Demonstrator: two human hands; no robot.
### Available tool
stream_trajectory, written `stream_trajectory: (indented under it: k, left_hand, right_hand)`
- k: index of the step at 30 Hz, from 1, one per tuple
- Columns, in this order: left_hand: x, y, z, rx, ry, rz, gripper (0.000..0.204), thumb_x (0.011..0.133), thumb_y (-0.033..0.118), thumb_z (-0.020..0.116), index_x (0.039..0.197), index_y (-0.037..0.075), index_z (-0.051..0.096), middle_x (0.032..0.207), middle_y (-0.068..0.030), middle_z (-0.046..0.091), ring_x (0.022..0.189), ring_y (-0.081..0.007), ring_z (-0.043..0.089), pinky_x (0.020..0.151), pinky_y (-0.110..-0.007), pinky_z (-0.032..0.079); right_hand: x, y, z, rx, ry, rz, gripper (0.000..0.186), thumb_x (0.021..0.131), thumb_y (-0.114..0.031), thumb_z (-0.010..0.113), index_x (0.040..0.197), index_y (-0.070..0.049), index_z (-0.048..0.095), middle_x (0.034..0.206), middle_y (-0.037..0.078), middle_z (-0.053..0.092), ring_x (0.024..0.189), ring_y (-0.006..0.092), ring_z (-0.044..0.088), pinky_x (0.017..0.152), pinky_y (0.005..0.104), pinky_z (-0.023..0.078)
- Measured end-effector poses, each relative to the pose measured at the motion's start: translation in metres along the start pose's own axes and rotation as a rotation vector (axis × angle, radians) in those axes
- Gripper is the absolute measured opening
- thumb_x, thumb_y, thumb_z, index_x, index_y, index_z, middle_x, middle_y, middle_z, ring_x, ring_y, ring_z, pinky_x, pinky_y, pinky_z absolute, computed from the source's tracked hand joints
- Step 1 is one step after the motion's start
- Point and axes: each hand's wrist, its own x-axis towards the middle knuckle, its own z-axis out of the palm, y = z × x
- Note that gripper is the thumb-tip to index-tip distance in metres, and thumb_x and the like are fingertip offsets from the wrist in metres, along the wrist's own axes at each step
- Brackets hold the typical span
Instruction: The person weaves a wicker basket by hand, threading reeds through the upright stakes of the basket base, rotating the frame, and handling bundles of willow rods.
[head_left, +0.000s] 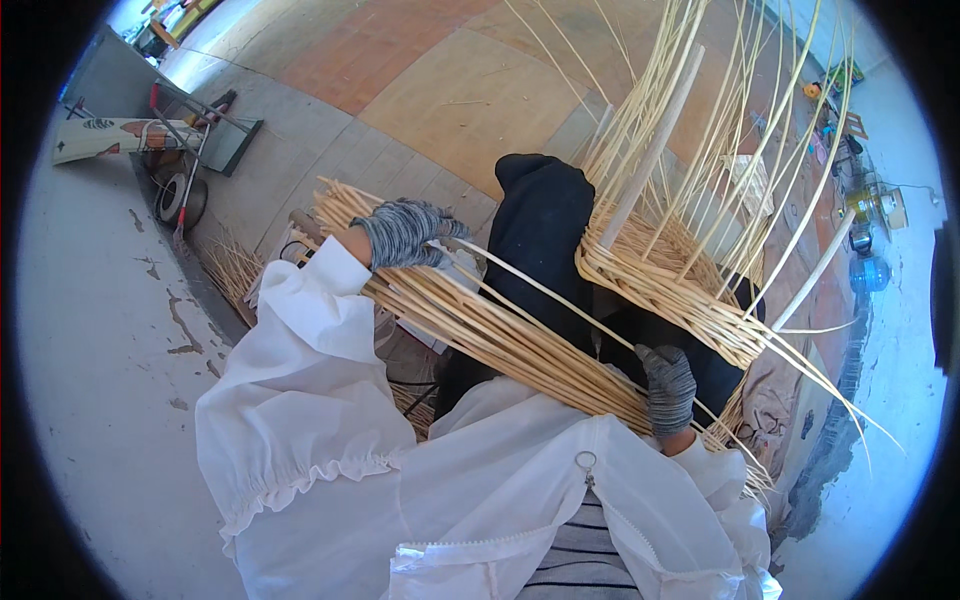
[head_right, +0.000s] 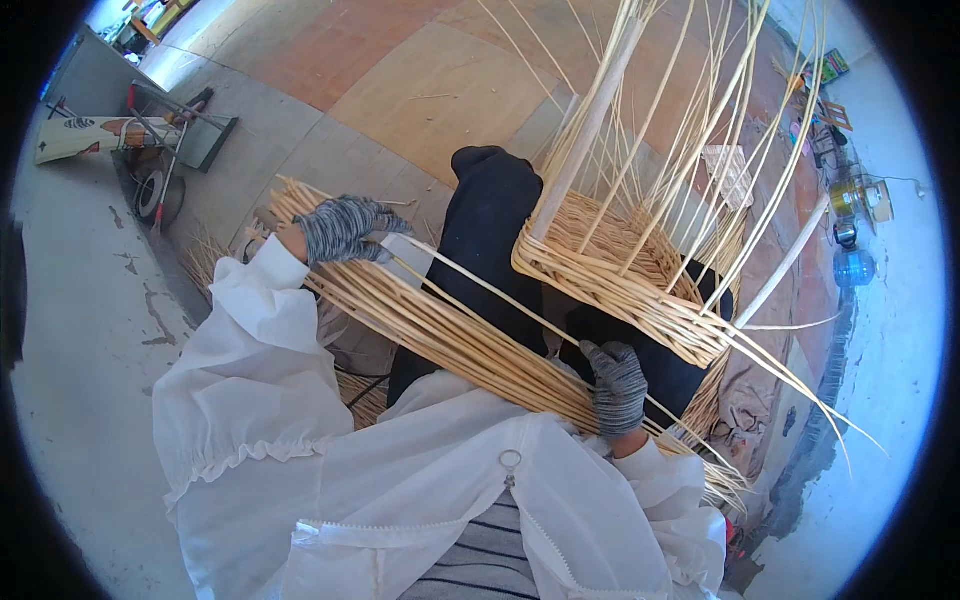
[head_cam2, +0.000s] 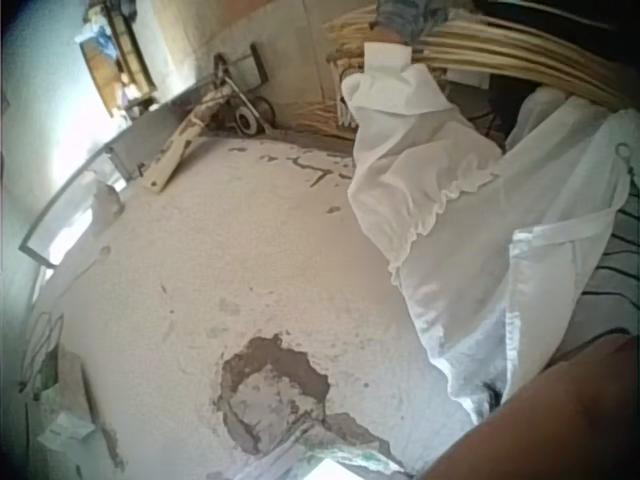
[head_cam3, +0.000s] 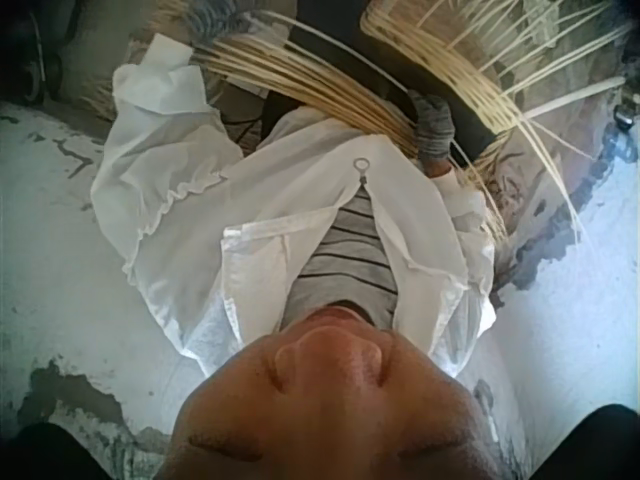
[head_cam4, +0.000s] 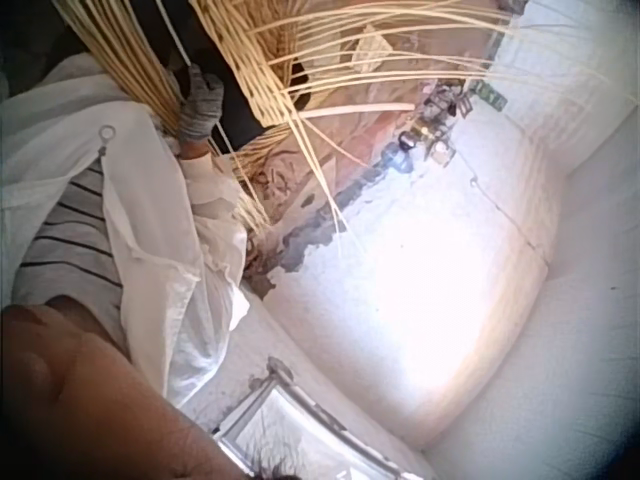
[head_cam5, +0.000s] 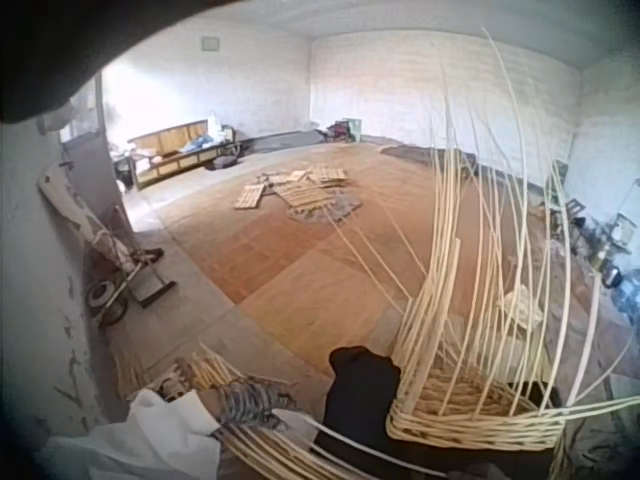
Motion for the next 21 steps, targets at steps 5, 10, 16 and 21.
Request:
stream_trajectory:
  k: [5,10,16,21]
  left_hand:
    - [0.009,-0.004,-0.007,0.062,-0.343,-0.223,0.035,0.076,0.031,0.068,0.106,0.013,0.065,0.099,-0.0125,0.064,0.090,-0.0297,0.061,0.081,-0.036,0.047]
    - [0.000,0.015,-0.016,-0.192,0.376,0.206,0.028,0.078,0.028,0.065,0.101,0.012,0.066,0.087,-0.0098,0.063,0.078,-0.0308,0.061,0.070,-0.038,0.049]
    - [0.001,0.070,-0.016,0.376,0.488,0.300,0.030,0.077,0.024,0.052,0.103,0.023,0.066,0.084,0.0000,0.062,0.076,-0.0196,0.062,0.065,-0.033,0.048]
    - [-0.003,0.071,-0.027,0.306,0.799,0.392,0.022,0.077,0.018,0.056,0.096,0.021,0.068,0.083,-0.0013,0.064,0.072,-0.0212,0.060,0.061,-0.034,0.047]
  right_hand:
    - [-0.001,0.011,0.006,0.194,-0.124,-0.048,0.024,0.076,0.001,0.062,0.096,-0.008,0.068,0.091,0.010,0.062,0.083,0.0246,0.061,0.071,0.0294,0.049]
    - [0.001,0.012,-0.026,0.525,-0.241,0.192,0.022,0.078,0.003,0.058,0.098,-0.003,0.067,0.094,0.013,0.063,0.086,0.0256,0.062,0.075,0.0286,0.049]
    - [-0.002,0.003,-0.038,0.121,-0.207,-0.183,0.029,0.077,-0.016,0.064,0.103,-0.004,0.062,0.095,0.013,0.062,0.085,0.0304,0.060,0.070,0.0335,0.050]
    - [0.008,-0.026,-0.079,-0.207,0.021,-0.288,0.020,0.076,-0.013,0.061,0.093,-0.003,0.063,0.088,0.013,0.062,0.083,0.0330,0.059,0.072,0.0423,0.048]
